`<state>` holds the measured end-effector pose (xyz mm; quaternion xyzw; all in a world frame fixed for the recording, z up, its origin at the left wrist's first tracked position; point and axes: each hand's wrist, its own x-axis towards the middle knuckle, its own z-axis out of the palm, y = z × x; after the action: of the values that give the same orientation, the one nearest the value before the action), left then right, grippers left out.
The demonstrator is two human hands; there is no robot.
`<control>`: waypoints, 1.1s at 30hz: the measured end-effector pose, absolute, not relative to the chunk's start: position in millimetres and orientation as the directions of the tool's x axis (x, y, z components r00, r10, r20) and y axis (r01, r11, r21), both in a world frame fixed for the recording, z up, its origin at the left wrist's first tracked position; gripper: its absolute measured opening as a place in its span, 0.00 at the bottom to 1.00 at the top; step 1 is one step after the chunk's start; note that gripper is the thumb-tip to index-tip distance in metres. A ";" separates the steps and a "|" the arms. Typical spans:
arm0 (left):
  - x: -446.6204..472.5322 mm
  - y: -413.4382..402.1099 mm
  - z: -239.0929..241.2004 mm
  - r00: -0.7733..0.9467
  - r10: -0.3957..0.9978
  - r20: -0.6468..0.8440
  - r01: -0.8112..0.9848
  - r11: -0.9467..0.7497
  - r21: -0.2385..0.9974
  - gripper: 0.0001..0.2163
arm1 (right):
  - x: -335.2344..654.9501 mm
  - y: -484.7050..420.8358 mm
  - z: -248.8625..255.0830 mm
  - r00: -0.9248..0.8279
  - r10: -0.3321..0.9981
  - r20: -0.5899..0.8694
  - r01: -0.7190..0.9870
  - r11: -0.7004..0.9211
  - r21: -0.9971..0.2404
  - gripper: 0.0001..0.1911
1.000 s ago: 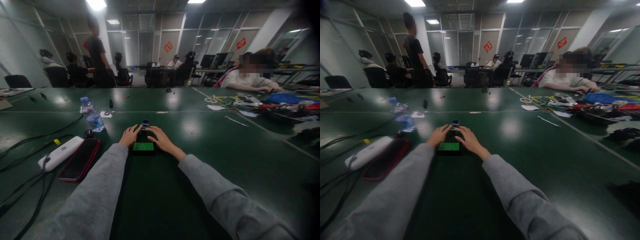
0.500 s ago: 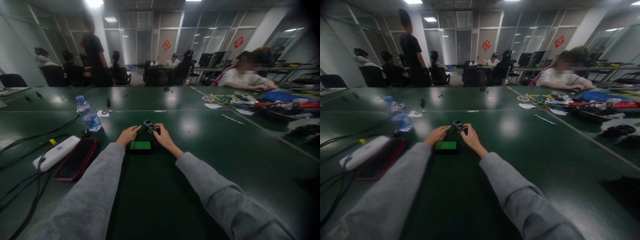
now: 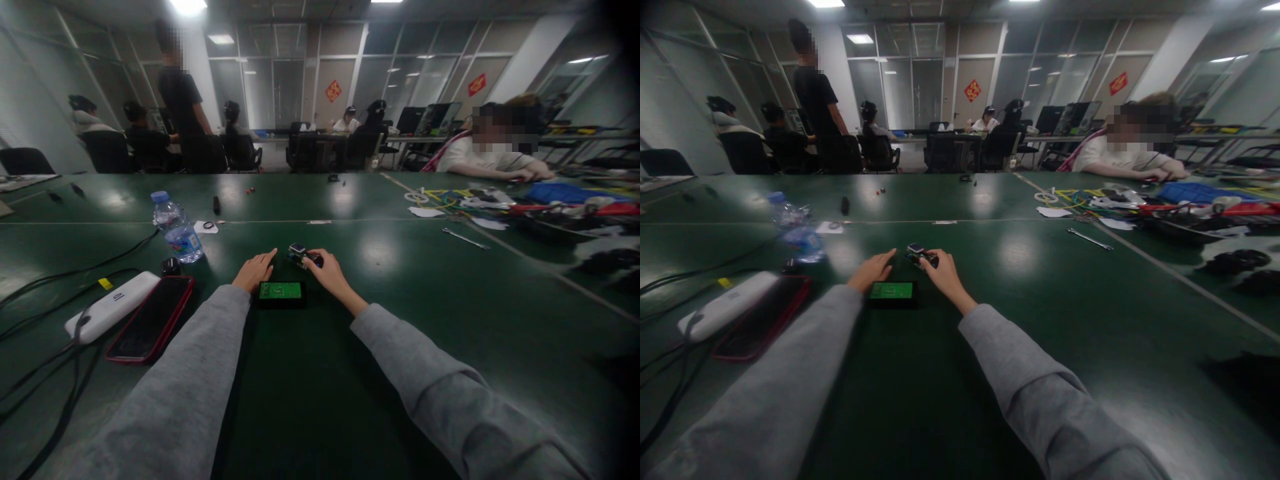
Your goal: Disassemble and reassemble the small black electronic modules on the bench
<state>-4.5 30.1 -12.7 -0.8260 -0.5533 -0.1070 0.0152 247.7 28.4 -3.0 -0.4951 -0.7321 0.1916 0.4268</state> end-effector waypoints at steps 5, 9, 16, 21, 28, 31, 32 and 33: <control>-3.3 27.8 -8.7 0.355 0.918 0.179 0.920 -0.377 0.105 0.26 | 250.7 32.9 -5.3 -0.089 0.912 0.400 0.607 0.368 -0.704 0.15; -3.0 27.9 -9.0 0.348 0.922 0.172 0.925 -0.368 0.100 0.26 | 250.8 36.4 -9.2 -0.064 0.903 0.424 0.633 0.366 -0.682 0.18; -4.4 29.2 -12.0 0.355 0.914 0.197 0.919 -0.380 0.108 0.25 | 247.0 26.7 -4.0 -0.061 0.826 0.561 0.595 0.481 -0.643 0.22; -4.8 29.9 -12.8 0.362 0.912 0.193 0.916 -0.386 0.107 0.25 | 247.3 24.0 -0.9 -0.182 0.830 0.527 0.491 0.541 -0.683 0.16; -5.5 28.2 -10.9 0.355 0.916 0.187 0.914 -0.382 0.135 0.25 | 253.8 35.5 -5.3 -0.008 0.909 0.416 0.488 0.367 -0.792 0.19; -4.4 27.3 -9.2 0.356 0.917 0.180 0.916 -0.381 0.126 0.25 | 254.0 36.8 -8.7 0.030 0.901 0.432 0.531 0.352 -0.771 0.23; -3.9 27.3 -8.9 0.356 0.918 0.175 0.917 -0.379 0.121 0.25 | 253.4 36.6 -9.6 0.042 0.895 0.445 0.534 0.356 -0.767 0.24; -3.5 27.4 -8.7 0.355 0.919 0.171 0.919 -0.376 0.116 0.25 | 252.6 36.0 -10.3 0.046 0.887 0.460 0.537 0.367 -0.760 0.26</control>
<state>-3.5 27.4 -8.7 -0.8230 -0.5584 -0.1039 0.0002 252.6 36.0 -10.3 -0.5335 -0.6669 0.1791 0.4883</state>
